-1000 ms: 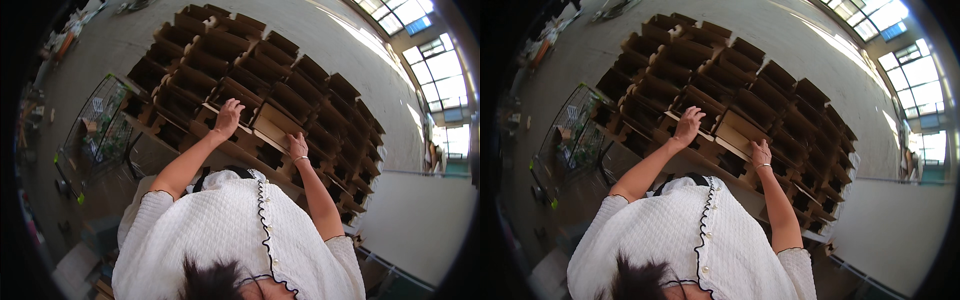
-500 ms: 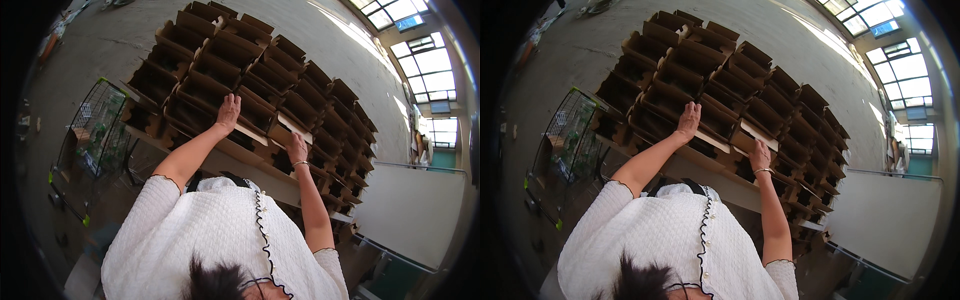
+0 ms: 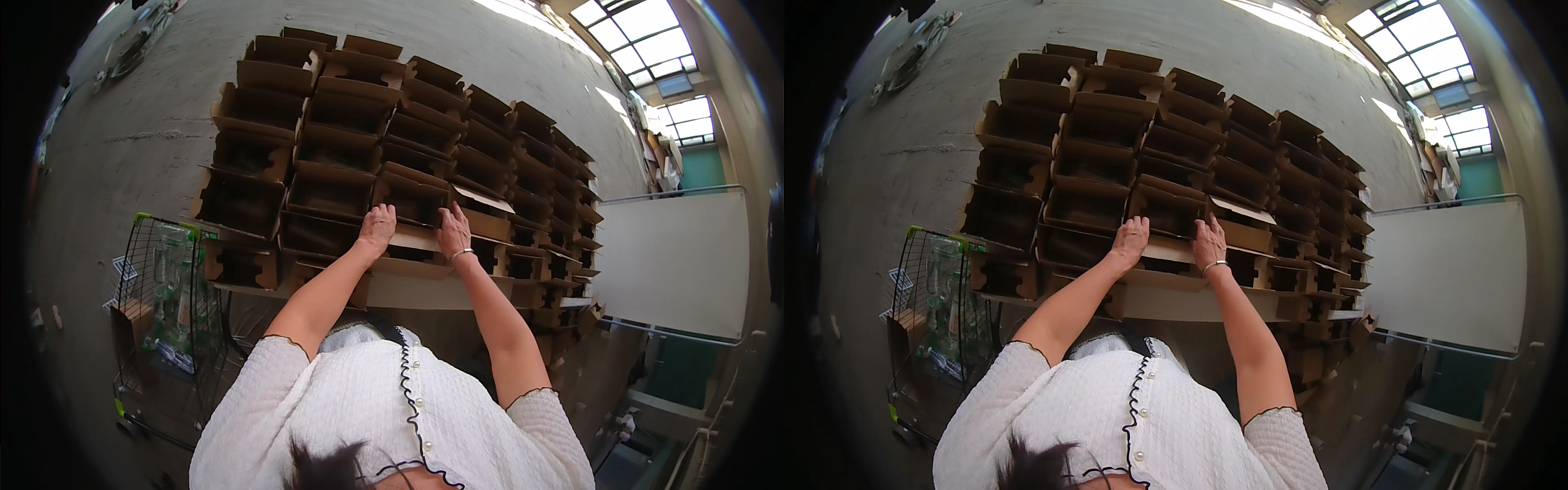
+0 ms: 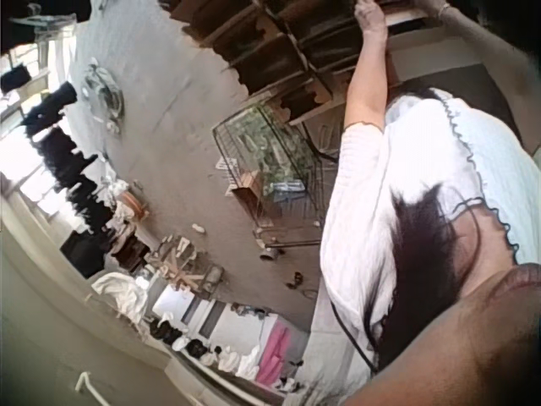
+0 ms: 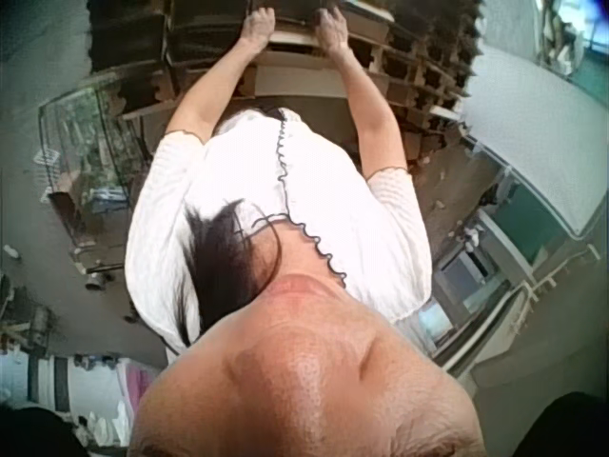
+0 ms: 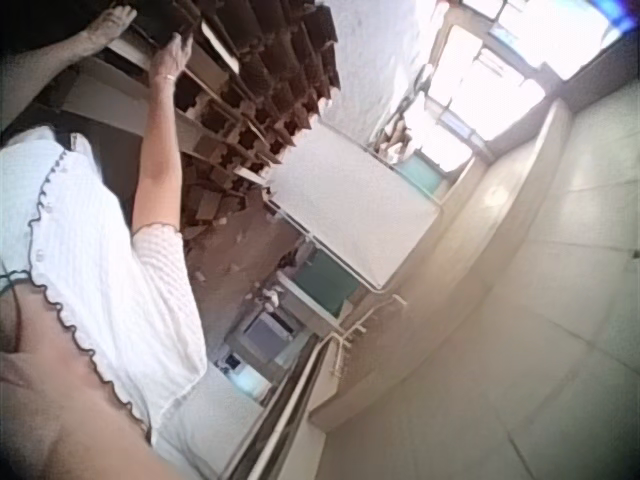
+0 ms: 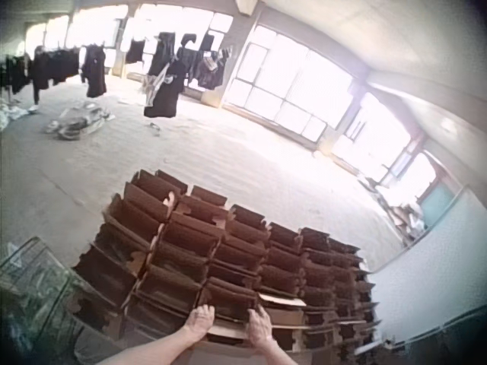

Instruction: The person takes plastic bottles from a shopping cart and places them one by one into cardboard boxes arranged on a table.

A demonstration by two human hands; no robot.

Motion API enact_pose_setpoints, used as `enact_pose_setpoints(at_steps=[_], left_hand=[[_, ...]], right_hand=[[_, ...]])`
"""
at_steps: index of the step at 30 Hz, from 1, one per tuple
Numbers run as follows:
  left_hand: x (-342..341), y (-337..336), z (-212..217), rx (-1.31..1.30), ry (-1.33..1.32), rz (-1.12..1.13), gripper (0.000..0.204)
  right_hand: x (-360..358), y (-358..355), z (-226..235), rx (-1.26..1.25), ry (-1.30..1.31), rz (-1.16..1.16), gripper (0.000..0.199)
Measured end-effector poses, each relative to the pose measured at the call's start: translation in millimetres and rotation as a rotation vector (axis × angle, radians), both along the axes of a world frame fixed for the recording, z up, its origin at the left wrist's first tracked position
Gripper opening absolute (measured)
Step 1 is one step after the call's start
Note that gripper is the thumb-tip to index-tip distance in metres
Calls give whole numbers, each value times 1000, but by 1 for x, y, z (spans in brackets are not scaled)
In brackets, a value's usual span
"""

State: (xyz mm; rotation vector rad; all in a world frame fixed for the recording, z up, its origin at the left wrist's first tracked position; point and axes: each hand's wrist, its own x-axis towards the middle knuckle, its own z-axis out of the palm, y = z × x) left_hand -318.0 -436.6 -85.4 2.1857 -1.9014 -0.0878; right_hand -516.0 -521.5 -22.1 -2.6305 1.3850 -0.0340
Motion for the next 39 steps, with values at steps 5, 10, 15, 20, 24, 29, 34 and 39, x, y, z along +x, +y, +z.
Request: enact_pose_setpoints(at_steps=[5, 10, 15, 20, 24, 29, 34, 39], left_hand=[[9, 3, 22, 119, 179, 5, 14], [16, -2, 43, 199, 310, 53, 23], [19, -25, 74, 264, 103, -62, 75], [20, -46, 64, 248, 138, -67, 71], [22, -56, 54, 246, 56, -99, 51], [15, -49, 43, 97, -127, -134, 21], [8, -45, 28, 86, -284, -121, 8], [8, -47, 24, 107, -329, -138, 7]], right_hand=[[1, -20, -2, 104, 137, 241, 43], [4, -23, -24, 115, 114, 179, 26], [2, -19, -18, 121, -102, 43, 33], [8, -25, 0, -41, -311, -6, 57], [9, -37, 6, 21, -217, -52, 52], [20, -49, 2, 79, -83, -46, 30], [23, -52, -24, -164, -49, 58, 7], [28, -57, -33, -255, -68, 119, 9]])
